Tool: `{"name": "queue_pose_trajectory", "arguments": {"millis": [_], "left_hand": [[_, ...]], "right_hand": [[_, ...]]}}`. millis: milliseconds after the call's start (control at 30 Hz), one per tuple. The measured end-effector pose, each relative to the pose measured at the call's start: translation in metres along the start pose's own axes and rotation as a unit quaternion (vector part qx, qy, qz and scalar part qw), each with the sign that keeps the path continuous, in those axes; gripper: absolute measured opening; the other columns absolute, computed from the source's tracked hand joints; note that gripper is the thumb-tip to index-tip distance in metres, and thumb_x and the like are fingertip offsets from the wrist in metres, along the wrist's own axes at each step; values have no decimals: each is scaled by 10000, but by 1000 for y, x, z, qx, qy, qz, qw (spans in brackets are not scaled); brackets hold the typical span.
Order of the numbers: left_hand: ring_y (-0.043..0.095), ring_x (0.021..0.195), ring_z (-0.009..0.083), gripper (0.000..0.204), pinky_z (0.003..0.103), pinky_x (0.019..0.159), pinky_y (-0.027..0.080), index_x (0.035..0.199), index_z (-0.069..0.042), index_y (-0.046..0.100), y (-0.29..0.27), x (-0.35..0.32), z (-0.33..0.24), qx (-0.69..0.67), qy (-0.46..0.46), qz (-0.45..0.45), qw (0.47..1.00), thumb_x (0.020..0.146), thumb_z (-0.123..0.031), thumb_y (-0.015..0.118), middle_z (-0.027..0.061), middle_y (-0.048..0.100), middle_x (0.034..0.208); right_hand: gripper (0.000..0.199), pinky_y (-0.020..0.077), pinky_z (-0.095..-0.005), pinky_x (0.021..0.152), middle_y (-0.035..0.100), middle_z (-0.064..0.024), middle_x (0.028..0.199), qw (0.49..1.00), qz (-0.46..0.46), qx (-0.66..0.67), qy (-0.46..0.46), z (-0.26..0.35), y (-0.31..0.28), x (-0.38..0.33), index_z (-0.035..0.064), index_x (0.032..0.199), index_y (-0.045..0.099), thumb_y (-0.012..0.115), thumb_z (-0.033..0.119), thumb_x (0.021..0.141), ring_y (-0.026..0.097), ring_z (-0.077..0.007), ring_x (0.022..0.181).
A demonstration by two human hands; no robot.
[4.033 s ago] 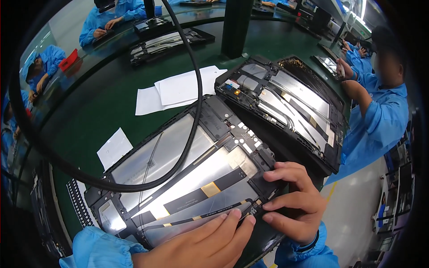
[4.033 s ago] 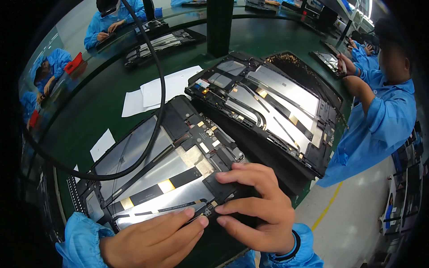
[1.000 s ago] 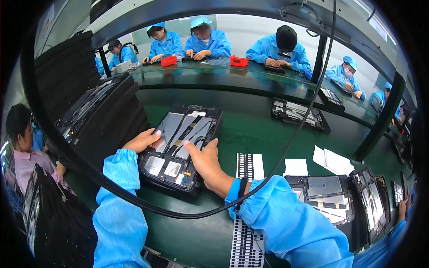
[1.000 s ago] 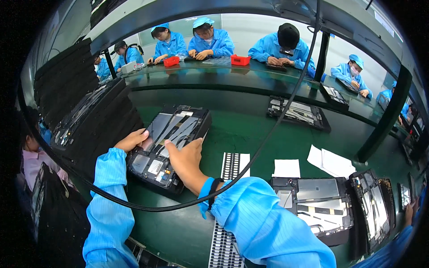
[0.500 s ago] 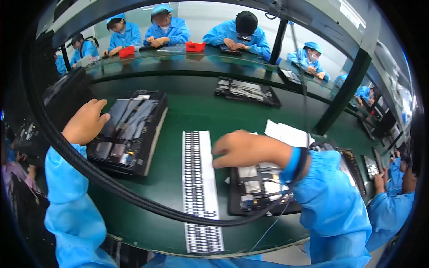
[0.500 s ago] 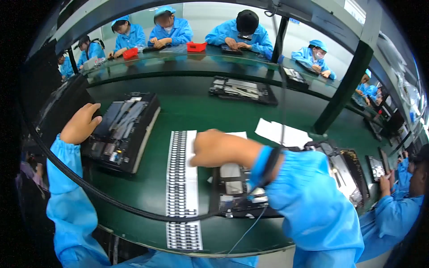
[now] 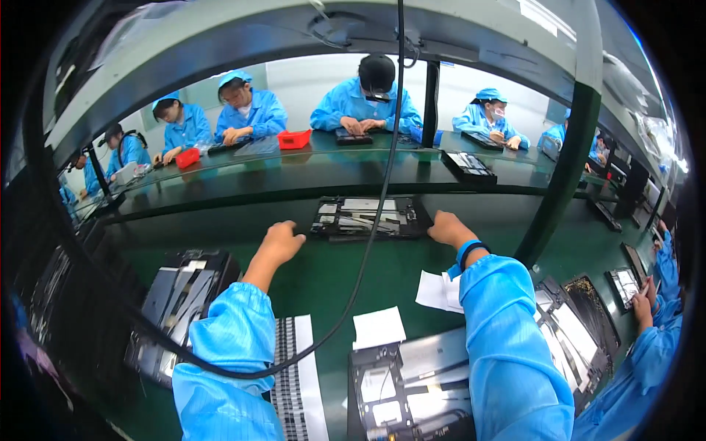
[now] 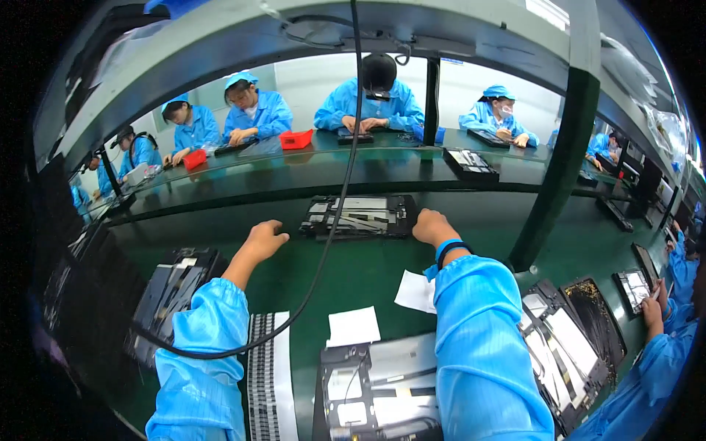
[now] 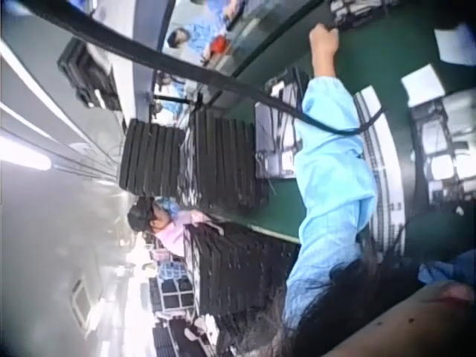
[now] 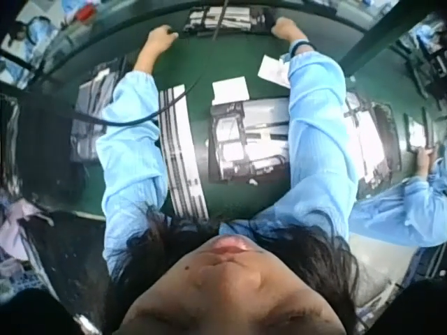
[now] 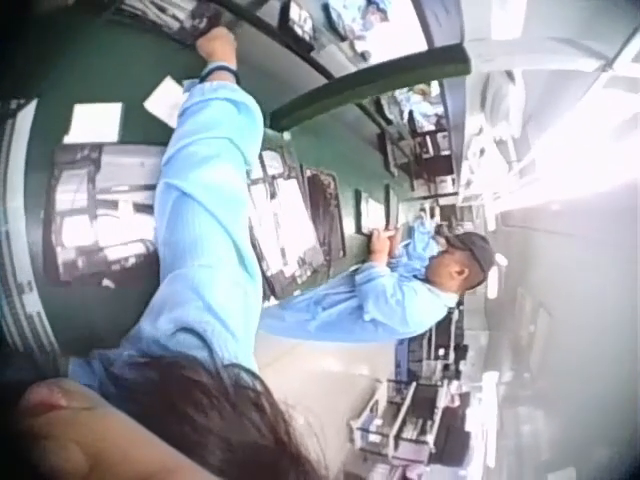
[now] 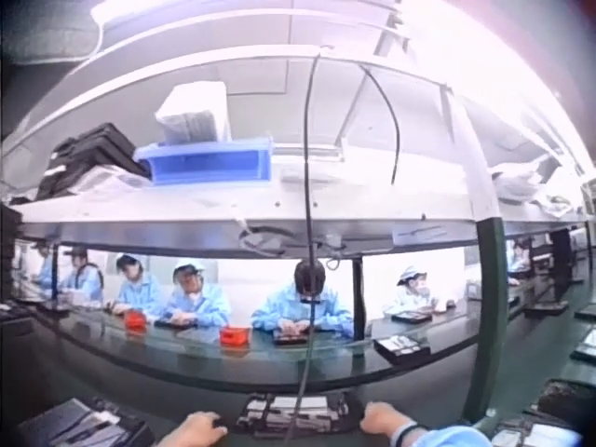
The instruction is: The person assembles internal components of electronic tablet devices by hand, working with tablet housings, internal cables, circuit boards, and labels.
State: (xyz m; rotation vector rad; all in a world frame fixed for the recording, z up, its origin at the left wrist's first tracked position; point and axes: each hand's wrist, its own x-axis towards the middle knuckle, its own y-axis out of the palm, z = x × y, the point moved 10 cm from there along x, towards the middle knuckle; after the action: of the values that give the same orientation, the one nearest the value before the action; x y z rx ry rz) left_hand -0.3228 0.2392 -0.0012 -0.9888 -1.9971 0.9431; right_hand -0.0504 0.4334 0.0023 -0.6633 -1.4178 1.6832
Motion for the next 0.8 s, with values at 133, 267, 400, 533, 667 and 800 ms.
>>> {"name": "queue_pose_trajectory", "arguments": {"millis": [133,267,400,533,667,800], "left_hand": [[415,1126,372,680,366,952,336,1239,66,349,31,41,22,-81,-53,-29,995,731,-318,590,280,432,1192],[450,1082,371,613,371,924,354,1163,75,439,55,46,5,-189,-30,-46,980,725,-327,590,276,483,1126],[512,915,365,484,405,823,403,960,59,551,49,21,-35,-31,28,-76,996,666,-315,643,244,547,954],[499,965,371,630,394,878,361,1014,67,531,43,16,-2,-19,-109,-73,991,605,-387,682,242,550,1002],[492,1030,267,719,295,876,372,1182,155,367,34,19,10,-283,-123,-101,946,674,-243,684,224,510,1094],[507,977,224,705,274,859,373,1189,162,345,-18,3,-38,-374,-43,-159,913,676,-182,684,198,525,1060]], "right_hand": [[499,391,-405,871,529,-286,1037,987,-10,144,66,-26,9,10,-82,1026,499,531,339,761,492,-398,1004],[575,410,-383,817,592,-242,902,968,-39,242,51,-4,23,19,-52,959,565,560,467,712,532,-370,963],[568,420,-380,781,618,-217,809,982,-42,175,55,11,21,0,-15,801,638,575,537,682,565,-356,892],[611,425,-378,769,604,-246,842,955,-33,277,99,9,29,-16,-28,816,639,586,562,668,567,-377,864],[677,419,-377,764,581,-272,903,874,-154,431,163,-4,8,-25,-129,845,575,628,522,663,565,-345,901],[544,439,-387,652,573,-143,868,764,-198,596,149,6,-53,-52,-28,932,523,637,454,706,559,-210,783]]}}
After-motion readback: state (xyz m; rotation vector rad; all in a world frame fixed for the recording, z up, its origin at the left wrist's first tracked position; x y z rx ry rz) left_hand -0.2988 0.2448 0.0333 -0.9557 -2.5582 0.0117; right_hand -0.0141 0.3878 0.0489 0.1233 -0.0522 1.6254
